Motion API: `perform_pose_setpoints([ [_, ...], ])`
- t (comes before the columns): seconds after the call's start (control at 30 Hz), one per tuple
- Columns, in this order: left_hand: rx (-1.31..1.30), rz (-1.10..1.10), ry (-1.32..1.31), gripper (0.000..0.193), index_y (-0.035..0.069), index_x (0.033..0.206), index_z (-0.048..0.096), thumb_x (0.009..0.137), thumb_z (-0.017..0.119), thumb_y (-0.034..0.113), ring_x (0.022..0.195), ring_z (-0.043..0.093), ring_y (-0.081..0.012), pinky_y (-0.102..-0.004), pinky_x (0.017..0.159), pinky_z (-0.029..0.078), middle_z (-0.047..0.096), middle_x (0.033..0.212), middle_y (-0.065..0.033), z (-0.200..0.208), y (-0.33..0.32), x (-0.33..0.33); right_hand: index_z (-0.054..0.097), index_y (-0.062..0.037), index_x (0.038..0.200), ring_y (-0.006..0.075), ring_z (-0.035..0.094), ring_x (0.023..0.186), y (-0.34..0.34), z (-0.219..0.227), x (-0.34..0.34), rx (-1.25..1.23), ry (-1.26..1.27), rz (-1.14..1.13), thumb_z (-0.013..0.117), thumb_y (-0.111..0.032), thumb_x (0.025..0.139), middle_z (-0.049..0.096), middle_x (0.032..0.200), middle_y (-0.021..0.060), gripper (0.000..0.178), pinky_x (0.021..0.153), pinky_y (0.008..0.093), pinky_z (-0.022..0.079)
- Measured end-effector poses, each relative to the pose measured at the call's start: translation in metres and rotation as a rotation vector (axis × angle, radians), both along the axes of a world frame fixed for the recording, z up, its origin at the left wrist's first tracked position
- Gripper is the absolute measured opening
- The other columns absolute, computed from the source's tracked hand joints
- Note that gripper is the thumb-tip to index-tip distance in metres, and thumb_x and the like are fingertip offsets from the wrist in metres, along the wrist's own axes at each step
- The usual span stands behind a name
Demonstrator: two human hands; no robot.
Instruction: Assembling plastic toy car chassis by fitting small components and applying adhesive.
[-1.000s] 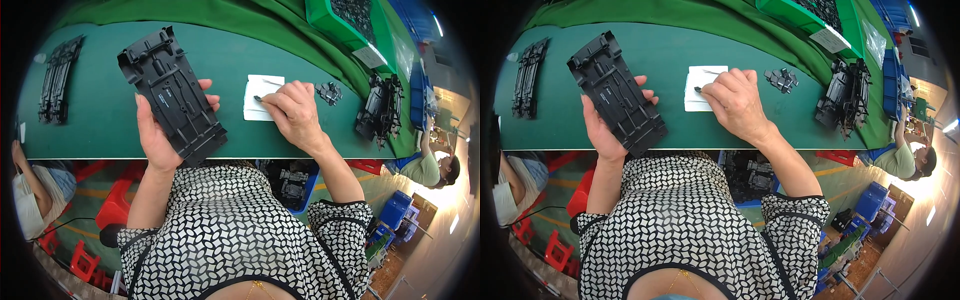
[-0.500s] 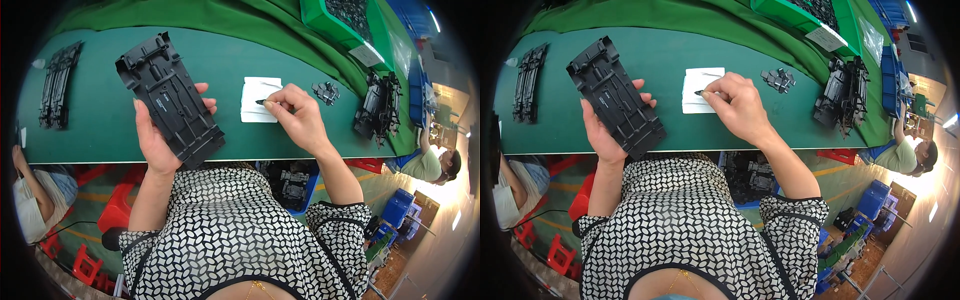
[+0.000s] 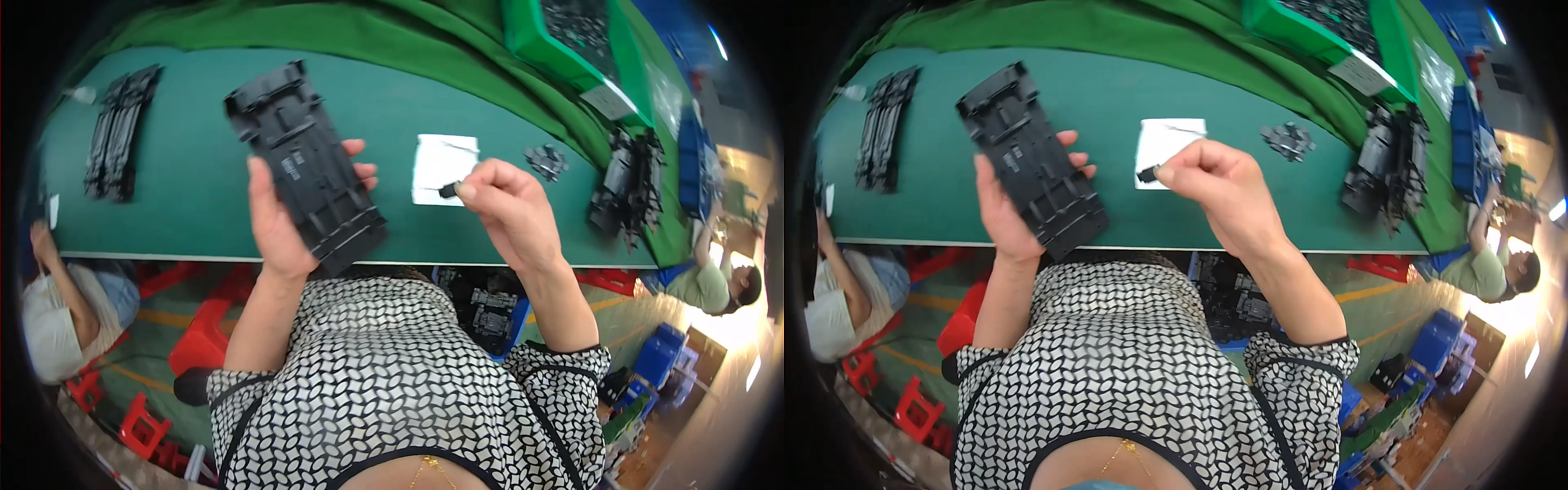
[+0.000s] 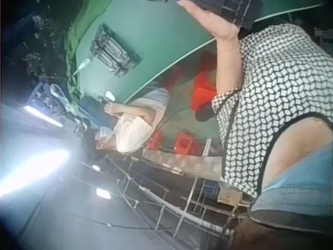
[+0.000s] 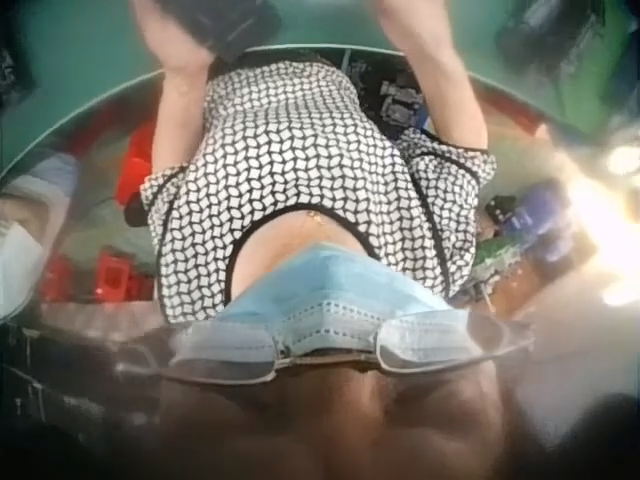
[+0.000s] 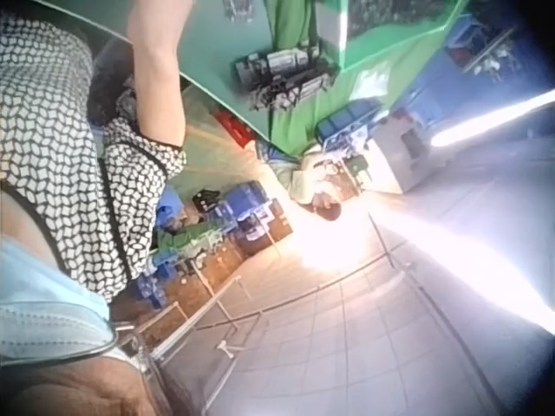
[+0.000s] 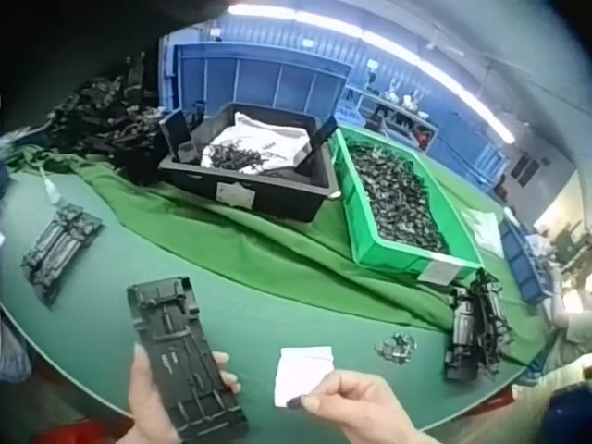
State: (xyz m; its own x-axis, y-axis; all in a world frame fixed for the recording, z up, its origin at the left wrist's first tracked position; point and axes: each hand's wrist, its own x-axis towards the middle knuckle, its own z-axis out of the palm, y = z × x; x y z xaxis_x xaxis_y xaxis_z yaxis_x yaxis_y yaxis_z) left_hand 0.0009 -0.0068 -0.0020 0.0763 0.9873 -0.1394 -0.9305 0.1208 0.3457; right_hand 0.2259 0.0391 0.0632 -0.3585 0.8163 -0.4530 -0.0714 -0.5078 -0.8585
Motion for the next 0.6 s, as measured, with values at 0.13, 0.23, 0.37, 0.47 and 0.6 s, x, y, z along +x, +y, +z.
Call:
perform_pose_setpoints([
  [0.13, -0.027, -0.031, 0.066, 0.078, -0.002, 0.127, 0.042, 0.091, 0.022, 0.065, 0.099, 0.061, -0.0287, -0.0405, 0.086, 0.051, 0.055, 0.118, -0.0201, 0.001, 0.009, 0.004, 0.068, 0.0002, 0.082, 0.0072, 0.045, 0.063, -0.027, 0.003, -0.023, 0.658, -0.313, 0.171, 0.07, -0.001, 0.074, 0.054, 0.069, 0.0008, 0.009, 0.056, 0.0216, 0.035],
  [0.23, -0.015, -0.024, 0.106, 0.077, -0.001, 0.126, 0.043, 0.092, 0.021, 0.064, 0.099, 0.06, -0.027, -0.0387, 0.087, 0.05, 0.056, 0.118, -0.0185, 0.001, 0.01, 0.006, 0.068, -0.0035, 0.085, 0.0164, 0.046, 0.06, -0.032, -0.008, -0.036, 1.264, -0.332, 0.247, 0.074, 0.001, 0.064, 0.051, 0.067, 0.0018, 0.022, 0.055, 0.0279, 0.034],
  [0.37, 0.02, -0.021, 0.163, 0.074, 0.003, 0.129, 0.042, 0.092, 0.022, 0.063, 0.102, 0.058, -0.0268, -0.0377, 0.087, 0.05, 0.055, 0.118, -0.0169, -0.002, 0.008, 0.002, 0.068, -0.0054, 0.089, 0.0166, 0.045, 0.06, -0.034, -0.028, -0.053, 1.496, -0.333, 0.287, 0.075, 0.0, 0.053, 0.046, 0.066, -0.0021, 0.037, 0.06, 0.0313, 0.031],
  [0.47, 0.022, -0.02, 0.16, 0.073, 0.003, 0.129, 0.042, 0.092, 0.025, 0.063, 0.102, 0.058, -0.0261, -0.0365, 0.085, 0.051, 0.055, 0.118, -0.0166, -0.002, 0.007, -0.001, 0.068, -0.0057, 0.089, 0.0157, 0.045, 0.06, -0.036, -0.032, -0.06, 1.573, -0.353, 0.333, 0.075, -0.001, 0.052, 0.046, 0.066, -0.0032, 0.038, 0.06, 0.031, 0.031],
  [0.6, 0.066, -0.018, 0.194, 0.069, 0.004, 0.128, 0.042, 0.092, 0.03, 0.062, 0.1, 0.059, -0.0246, -0.0345, 0.082, 0.051, 0.056, 0.115, -0.0155, -0.003, 0.005, -0.001, 0.068, -0.0047, 0.088, 0.0133, 0.045, 0.059, -0.037, -0.036, -0.063, 1.693, -0.404, 0.38, 0.067, -0.009, 0.054, 0.045, 0.064, -0.0049, 0.034, 0.062, 0.0305, 0.031],
])
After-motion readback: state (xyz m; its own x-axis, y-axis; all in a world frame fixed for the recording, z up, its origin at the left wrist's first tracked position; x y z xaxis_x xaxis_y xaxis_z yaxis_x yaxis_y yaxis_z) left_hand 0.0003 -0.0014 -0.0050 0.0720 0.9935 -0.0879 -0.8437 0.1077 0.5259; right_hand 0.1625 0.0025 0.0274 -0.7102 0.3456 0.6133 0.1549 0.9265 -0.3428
